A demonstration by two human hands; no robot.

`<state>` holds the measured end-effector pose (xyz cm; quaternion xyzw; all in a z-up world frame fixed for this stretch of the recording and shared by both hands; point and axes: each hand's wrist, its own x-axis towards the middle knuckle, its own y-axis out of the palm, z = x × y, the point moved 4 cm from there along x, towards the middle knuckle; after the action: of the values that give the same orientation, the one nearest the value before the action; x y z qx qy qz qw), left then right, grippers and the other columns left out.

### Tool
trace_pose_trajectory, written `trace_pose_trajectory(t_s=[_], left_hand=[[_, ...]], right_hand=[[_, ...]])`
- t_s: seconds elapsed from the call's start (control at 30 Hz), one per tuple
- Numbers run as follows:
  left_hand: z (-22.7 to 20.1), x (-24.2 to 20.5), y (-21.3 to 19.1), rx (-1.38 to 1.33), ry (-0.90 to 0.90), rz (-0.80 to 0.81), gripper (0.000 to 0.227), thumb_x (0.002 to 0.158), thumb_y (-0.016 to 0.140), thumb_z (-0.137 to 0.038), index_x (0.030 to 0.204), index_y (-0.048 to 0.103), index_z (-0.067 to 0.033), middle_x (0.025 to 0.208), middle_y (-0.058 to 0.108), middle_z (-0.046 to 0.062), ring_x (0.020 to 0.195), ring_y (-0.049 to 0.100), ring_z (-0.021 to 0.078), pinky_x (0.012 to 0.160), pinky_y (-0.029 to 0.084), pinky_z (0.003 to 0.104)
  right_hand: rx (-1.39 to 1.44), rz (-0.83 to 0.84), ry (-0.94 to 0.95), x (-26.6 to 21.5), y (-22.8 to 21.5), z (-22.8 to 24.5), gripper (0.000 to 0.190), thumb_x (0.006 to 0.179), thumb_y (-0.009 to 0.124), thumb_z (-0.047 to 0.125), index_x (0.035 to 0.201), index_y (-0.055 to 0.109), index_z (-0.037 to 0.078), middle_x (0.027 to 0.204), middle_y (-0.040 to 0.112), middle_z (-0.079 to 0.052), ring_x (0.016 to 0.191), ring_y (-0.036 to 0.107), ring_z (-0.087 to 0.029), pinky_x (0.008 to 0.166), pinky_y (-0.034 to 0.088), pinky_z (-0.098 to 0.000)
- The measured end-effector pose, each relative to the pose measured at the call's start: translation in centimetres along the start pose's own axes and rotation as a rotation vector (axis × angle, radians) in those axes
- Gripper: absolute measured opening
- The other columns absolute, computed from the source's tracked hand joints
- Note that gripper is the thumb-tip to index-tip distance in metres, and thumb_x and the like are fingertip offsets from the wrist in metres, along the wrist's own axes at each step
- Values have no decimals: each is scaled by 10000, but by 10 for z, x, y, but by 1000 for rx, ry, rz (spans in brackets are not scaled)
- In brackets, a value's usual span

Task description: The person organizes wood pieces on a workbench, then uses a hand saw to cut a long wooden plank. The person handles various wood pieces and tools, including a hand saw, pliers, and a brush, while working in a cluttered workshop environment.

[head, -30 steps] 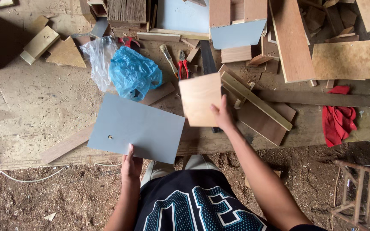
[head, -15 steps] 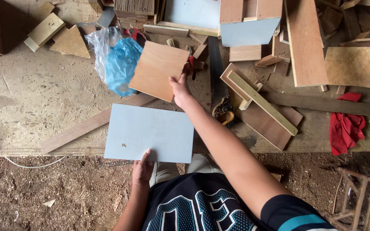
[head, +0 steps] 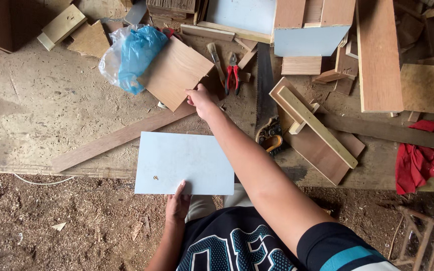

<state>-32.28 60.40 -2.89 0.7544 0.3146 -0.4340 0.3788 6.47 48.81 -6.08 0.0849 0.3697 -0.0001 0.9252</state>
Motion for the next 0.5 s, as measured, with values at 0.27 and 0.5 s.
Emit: trace_pose_trajectory(t_s=[0.27,0.5], left_hand=[[10,15,13,28,22,-100,343,821,816,-153,1080,613,-55,965,617,64,757,568,135,669,540,257],[4,23,41,37,75,-22,272,840,811,-185,1020,642,-71,818,638,8,563,512,63,500,453,207]], right_hand=[[-354,76,-162,-58,-39,20,519,888,698,80,1348,459,45,1307,579,-156,1096,594,-213,943,518,-340],[-1039,73,-539,-166,-100,-6,477,877,707,98,1306,502,63,1339,521,-152,1335,518,-292,1171,437,-448]])
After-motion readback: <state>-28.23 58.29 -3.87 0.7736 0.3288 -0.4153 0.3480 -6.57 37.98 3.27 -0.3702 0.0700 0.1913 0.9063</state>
